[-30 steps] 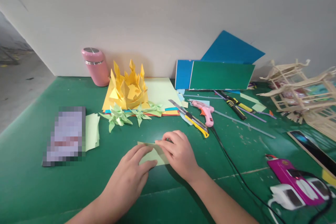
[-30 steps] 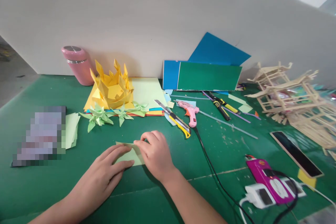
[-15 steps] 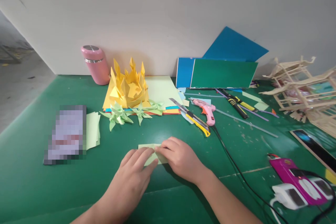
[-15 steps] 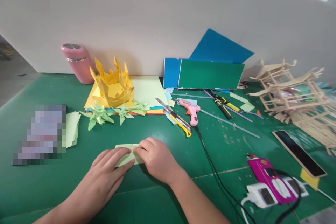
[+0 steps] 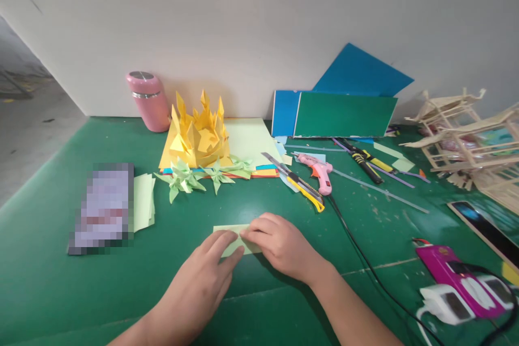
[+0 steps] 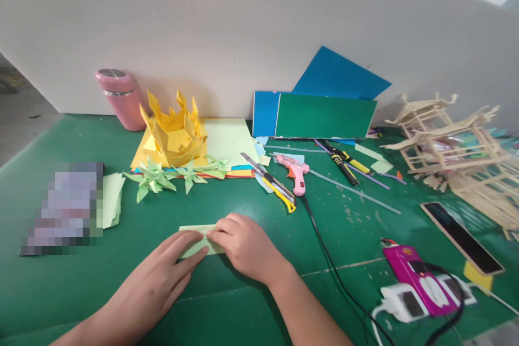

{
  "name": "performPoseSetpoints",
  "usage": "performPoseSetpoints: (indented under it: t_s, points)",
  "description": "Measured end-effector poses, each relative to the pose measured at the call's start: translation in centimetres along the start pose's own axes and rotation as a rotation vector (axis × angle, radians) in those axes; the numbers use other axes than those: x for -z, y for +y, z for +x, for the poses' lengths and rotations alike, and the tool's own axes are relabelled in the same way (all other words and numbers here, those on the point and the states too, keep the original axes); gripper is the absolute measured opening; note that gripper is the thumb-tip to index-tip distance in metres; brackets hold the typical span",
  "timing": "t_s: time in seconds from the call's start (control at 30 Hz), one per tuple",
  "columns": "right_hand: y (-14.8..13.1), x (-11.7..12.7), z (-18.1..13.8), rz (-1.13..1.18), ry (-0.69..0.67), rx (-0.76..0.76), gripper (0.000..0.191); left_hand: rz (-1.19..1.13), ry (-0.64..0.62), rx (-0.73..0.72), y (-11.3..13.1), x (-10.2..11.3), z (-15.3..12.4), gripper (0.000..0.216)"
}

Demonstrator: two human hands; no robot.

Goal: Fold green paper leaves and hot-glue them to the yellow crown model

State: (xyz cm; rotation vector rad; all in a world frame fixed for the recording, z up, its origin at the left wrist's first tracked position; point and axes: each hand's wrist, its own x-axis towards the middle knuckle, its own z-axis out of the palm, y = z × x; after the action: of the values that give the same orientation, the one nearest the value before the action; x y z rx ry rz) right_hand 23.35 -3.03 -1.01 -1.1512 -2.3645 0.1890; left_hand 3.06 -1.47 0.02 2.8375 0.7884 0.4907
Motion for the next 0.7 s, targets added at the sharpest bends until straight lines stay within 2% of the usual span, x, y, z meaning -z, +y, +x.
performPoseSetpoints:
  t_s: [0.4, 0.7]
  points:
    - [0.26, 0.29, -0.29, 0.081, -0.044, -0.045, 0.027, -0.055, -0.019, -0.011, 0.01, 0.37, 0.26, 0.027]
    - [0.13, 0.39, -0.14, 0.078, -0.039, -0.044, 0.028, -0.096, 0.014, -0.005, -0.41, 0.09, 0.10, 0.029]
